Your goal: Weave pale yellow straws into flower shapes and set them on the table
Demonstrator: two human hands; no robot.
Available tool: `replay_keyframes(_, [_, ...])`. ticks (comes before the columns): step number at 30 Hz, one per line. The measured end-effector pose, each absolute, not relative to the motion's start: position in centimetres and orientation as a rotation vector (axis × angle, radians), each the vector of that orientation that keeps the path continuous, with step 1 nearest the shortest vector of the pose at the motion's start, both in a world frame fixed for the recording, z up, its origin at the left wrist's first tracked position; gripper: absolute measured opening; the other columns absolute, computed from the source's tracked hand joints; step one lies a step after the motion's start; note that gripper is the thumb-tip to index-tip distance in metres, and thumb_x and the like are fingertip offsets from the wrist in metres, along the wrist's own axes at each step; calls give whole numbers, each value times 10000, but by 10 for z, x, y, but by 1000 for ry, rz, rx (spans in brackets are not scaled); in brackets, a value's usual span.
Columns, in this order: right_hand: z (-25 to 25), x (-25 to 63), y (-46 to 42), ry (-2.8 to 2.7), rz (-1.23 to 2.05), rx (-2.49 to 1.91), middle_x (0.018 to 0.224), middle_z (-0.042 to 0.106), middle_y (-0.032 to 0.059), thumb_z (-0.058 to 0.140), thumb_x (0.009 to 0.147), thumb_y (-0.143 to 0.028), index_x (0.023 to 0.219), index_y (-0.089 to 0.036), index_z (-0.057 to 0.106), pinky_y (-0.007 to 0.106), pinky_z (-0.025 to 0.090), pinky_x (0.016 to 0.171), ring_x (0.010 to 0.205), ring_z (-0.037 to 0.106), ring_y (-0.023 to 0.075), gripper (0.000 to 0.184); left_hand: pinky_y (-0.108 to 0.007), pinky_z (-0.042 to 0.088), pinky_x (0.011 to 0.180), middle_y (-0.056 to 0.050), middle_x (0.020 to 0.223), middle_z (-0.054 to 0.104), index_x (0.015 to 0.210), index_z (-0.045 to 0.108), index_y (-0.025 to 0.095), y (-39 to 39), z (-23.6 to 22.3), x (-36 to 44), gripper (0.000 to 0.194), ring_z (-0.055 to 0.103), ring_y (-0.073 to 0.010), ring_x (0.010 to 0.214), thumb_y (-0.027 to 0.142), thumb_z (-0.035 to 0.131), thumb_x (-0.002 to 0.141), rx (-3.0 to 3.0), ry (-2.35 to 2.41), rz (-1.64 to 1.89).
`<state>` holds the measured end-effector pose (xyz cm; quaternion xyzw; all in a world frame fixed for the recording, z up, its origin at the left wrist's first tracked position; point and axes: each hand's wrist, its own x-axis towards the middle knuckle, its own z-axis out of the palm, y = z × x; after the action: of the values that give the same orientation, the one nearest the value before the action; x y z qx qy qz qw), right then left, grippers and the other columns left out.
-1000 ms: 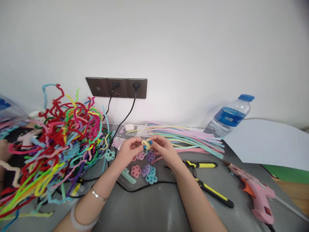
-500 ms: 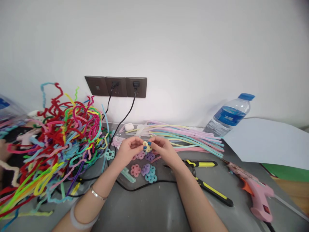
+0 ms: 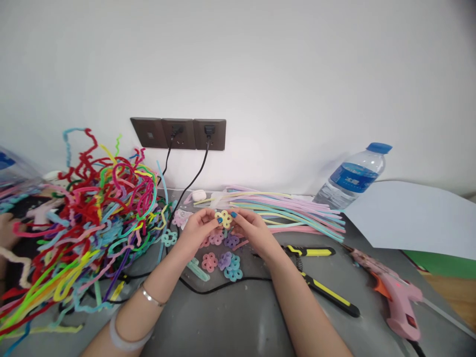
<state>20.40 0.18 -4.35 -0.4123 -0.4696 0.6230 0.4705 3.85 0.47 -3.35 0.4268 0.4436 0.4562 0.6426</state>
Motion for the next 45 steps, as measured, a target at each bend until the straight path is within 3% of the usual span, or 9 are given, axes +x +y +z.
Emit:
replay_keyframes(4, [-44,206,2,-1141,1500,-977,905,703,40,730,733,-420,940,-227,730,262,488,622,721,603,153,283,-238,519,652,3,728,669,771,623,145,4,-34,41,340,627,-112,650,334,839,588,876,937,1038])
replay_keyframes(9, [-42,208,0,-1184,1474,-978,846,686,25,702,764,-395,905,-234,733,253,470,602,696,581,143,216,-235,507,614,-25,782,698,874,684,143,4,-36,39,374,630,-124,664,350,837,603,913,931,994])
replay_keyframes(14, [-38,206,-1,-1227,1453,-1008,760,646,7,691,767,-396,863,-235,723,254,468,581,654,565,138,190,-211,466,537,-14,713,676,855,704,140,4,-38,39,344,588,-108,594,373,819,630,979,959,991])
replay_keyframes(22, [-44,206,2,-1204,1411,-1007,788,656,16,689,771,-416,903,-222,687,267,470,597,655,564,140,234,-254,529,591,-44,783,702,846,701,145,2,-36,40,356,635,-137,658,403,817,631,871,921,934])
replay_keyframes(28, [-48,207,6,-1355,1050,-1022,868,668,54,650,798,-356,863,-211,681,315,493,683,794,607,198,162,-267,541,616,-32,719,709,807,675,145,5,-40,39,370,664,-147,632,397,838,591,842,968,1001])
replay_keyframes(33, [-41,205,2,-1637,693,-992,842,600,54,607,836,-222,849,-223,690,315,467,676,774,570,190,84,-284,552,669,-35,681,720,794,670,145,5,-41,39,376,698,-177,671,421,829,593,848,985,1045])
replay_keyframes(41, [-44,203,0,-1784,497,-1016,858,578,55,582,861,-178,824,-229,680,329,451,733,841,572,206,117,-314,554,709,-28,690,721,763,662,150,4,-42,41,373,698,-192,697,453,811,605,923,1054,1064])
replay_keyframes(45, [-41,201,-2,-1803,459,-1044,840,581,47,554,865,-140,815,-226,634,328,441,756,842,564,205,127,-273,536,637,-5,654,702,788,656,172,3,-47,41,331,688,-180,661,454,772,659,980,1102,1089])
